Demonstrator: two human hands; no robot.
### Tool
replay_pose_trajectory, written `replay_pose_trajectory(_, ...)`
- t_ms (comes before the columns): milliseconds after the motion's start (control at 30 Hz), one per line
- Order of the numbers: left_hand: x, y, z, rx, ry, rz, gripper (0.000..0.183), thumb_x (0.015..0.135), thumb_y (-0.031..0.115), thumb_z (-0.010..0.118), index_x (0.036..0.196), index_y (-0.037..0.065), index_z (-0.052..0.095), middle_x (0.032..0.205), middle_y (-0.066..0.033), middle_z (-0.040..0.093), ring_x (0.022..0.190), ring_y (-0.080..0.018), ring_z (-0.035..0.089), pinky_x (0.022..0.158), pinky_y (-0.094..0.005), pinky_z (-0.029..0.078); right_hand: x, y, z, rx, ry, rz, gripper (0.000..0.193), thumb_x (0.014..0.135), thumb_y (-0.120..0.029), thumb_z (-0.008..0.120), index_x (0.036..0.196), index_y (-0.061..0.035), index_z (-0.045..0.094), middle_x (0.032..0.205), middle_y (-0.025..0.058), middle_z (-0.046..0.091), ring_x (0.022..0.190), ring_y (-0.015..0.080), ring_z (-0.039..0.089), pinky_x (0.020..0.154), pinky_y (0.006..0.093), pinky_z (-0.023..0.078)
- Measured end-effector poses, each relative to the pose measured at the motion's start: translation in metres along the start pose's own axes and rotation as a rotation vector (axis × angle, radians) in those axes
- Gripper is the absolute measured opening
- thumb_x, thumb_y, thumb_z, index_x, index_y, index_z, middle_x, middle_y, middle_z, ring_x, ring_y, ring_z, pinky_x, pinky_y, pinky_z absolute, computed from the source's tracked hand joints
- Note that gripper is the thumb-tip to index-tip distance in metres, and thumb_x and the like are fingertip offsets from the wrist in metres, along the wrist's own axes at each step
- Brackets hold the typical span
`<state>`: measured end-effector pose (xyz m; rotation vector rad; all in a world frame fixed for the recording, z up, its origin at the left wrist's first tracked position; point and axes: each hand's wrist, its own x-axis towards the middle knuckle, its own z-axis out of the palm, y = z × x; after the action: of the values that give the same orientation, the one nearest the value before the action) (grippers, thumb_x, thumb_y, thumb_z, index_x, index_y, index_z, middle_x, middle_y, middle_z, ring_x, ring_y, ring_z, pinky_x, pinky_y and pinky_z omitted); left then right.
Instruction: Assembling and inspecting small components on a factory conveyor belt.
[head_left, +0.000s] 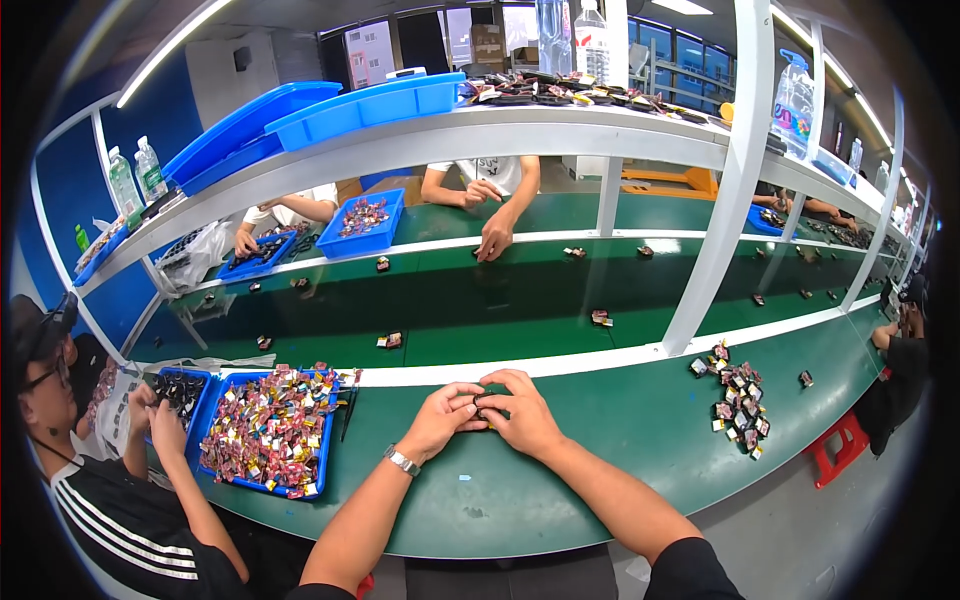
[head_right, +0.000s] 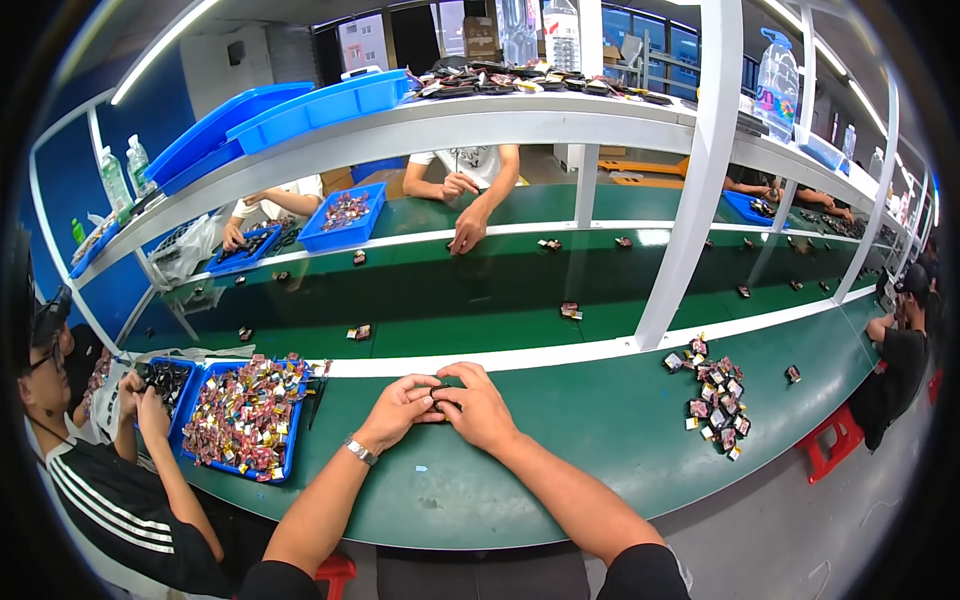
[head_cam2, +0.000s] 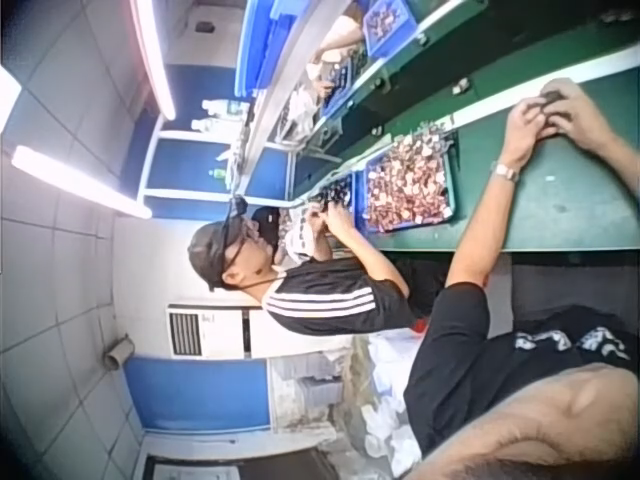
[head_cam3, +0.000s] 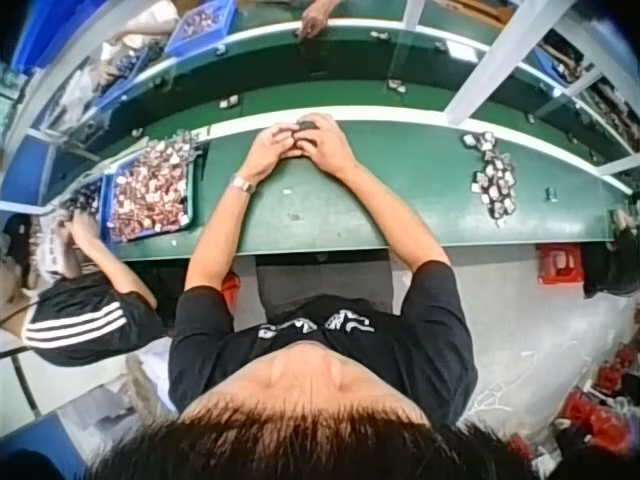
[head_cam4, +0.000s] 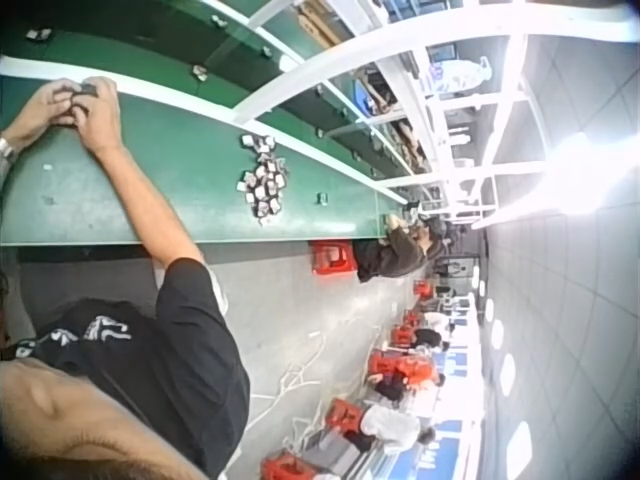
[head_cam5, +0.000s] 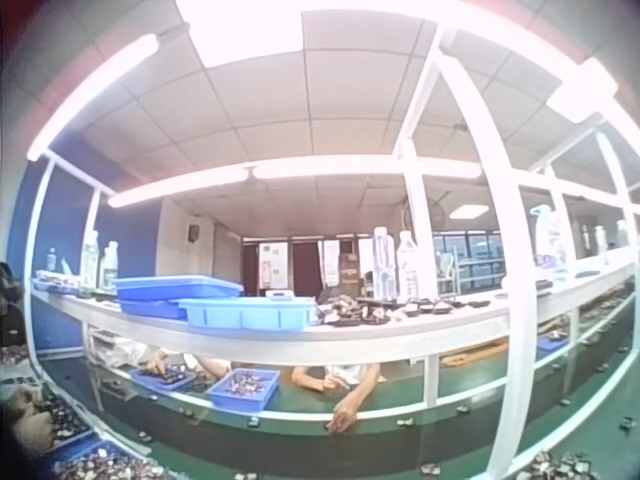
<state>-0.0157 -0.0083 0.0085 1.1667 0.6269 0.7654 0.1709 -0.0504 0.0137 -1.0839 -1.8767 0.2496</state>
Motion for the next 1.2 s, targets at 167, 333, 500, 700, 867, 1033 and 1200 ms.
replay_pose_trajectory(167, -0.0016, -0.0039, -0.0009, -0.01, 0.058, 0.041, 0.025, 0.098, 0.0, 0.048, 0.123, -0.001, 0.05, 0.113, -0.014, 0.064, 0.103, -0.0196, 0.065, 0.091, -0.0319, 0.057, 0.0058, -0.0088, 0.0005, -0.06, 0.049, -0.151, 0.018, 0.073, -0.003, 0.074, 0.091, -0.005, 0.072, 0.119, 0.0076, 0.061, 0.118, 0.0293, 0.052, 0.095, 0.0378, 0.048)
replay_pose_trajectory(333, -0.001, -0.001, 0.0015, -0.036, 0.043, 0.049, 0.024, 0.098, -0.001, 0.048, 0.122, -0.002, 0.05, 0.113, -0.0144, 0.064, 0.104, -0.0202, 0.065, 0.093, -0.0329, 0.056, 0.0026, -0.0053, 0.004, -0.059, 0.096, -0.069, 0.018, 0.072, -0.003, 0.074, 0.09, -0.005, 0.071, 0.114, 0.0078, 0.063, 0.113, 0.0294, 0.055, 0.094, 0.0381, 0.048)
replay_pose_trajectory(500, -0.001, -0.0019, 0.0017, -0.041, 0.056, 0.038, 0.024, 0.098, -0.001, 0.049, 0.122, -0.002, 0.05, 0.113, -0.0148, 0.064, 0.105, -0.0206, 0.064, 0.093, -0.0333, 0.056, 0.0024, -0.0052, 0.006, -0.048, 0.106, -0.053, 0.017, 0.073, -0.002, 0.072, 0.09, -0.0048, 0.071, 0.113, 0.0076, 0.063, 0.113, 0.0291, 0.056, 0.093, 0.0381, 0.049)
replay_pose_trajectory(700, -0.0006, -0.0024, 0.0024, -0.017, 0.064, 0.047, 0.024, 0.098, 0.0, 0.049, 0.122, -0.003, 0.05, 0.113, -0.0149, 0.064, 0.105, -0.021, 0.064, 0.093, -0.0329, 0.057, 0.008, -0.0094, 0.005, -0.101, 0.094, -0.129, 0.014, 0.073, -0.001, 0.072, 0.087, -0.0042, 0.071, 0.114, 0.0084, 0.062, 0.113, 0.0296, 0.055, 0.093, 0.0386, 0.049)
replay_pose_trajectory(867, -0.001, -0.0018, 0.0021, -0.029, 0.051, 0.057, 0.025, 0.098, 0.0, 0.049, 0.123, -0.003, 0.05, 0.113, -0.015, 0.064, 0.104, -0.0199, 0.065, 0.092, -0.0326, 0.057, 0.0048, -0.0087, 0.0034, -0.081, 0.124, -0.066, 0.013, 0.072, -0.002, 0.072, 0.085, -0.0039, 0.07, 0.113, 0.0085, 0.062, 0.113, 0.0299, 0.055, 0.093, 0.0389, 0.048)
replay_pose_trajectory(1033, -0.0009, -0.0005, 0.0045, -0.02, 0.058, 0.046, 0.025, 0.098, -0.001, 0.049, 0.123, -0.003, 0.05, 0.113, -0.015, 0.064, 0.104, -0.0198, 0.065, 0.092, -0.0324, 0.057, 0.0019, -0.0098, 0.0055, -0.073, 0.123, -0.006, 0.011, 0.072, -0.003, 0.072, 0.083, -0.0039, 0.07, 0.112, 0.0085, 0.063, 0.113, 0.0293, 0.055, 0.093, 0.0383, 0.048)
replay_pose_trajectory(1200, -0.0015, 0.0019, 0.005, 0.003, 0.052, 0.055, 0.025, 0.097, -0.002, 0.049, 0.122, -0.004, 0.051, 0.113, -0.0149, 0.064, 0.104, -0.0198, 0.065, 0.092, -0.0323, 0.057, 0.0042, -0.0124, 0.0025, -0.1, 0.104, -0.068, 0.011, 0.073, -0.002, 0.071, 0.084, -0.0036, 0.069, 0.113, 0.0084, 0.062, 0.113, 0.0295, 0.055, 0.094, 0.0385, 0.048)
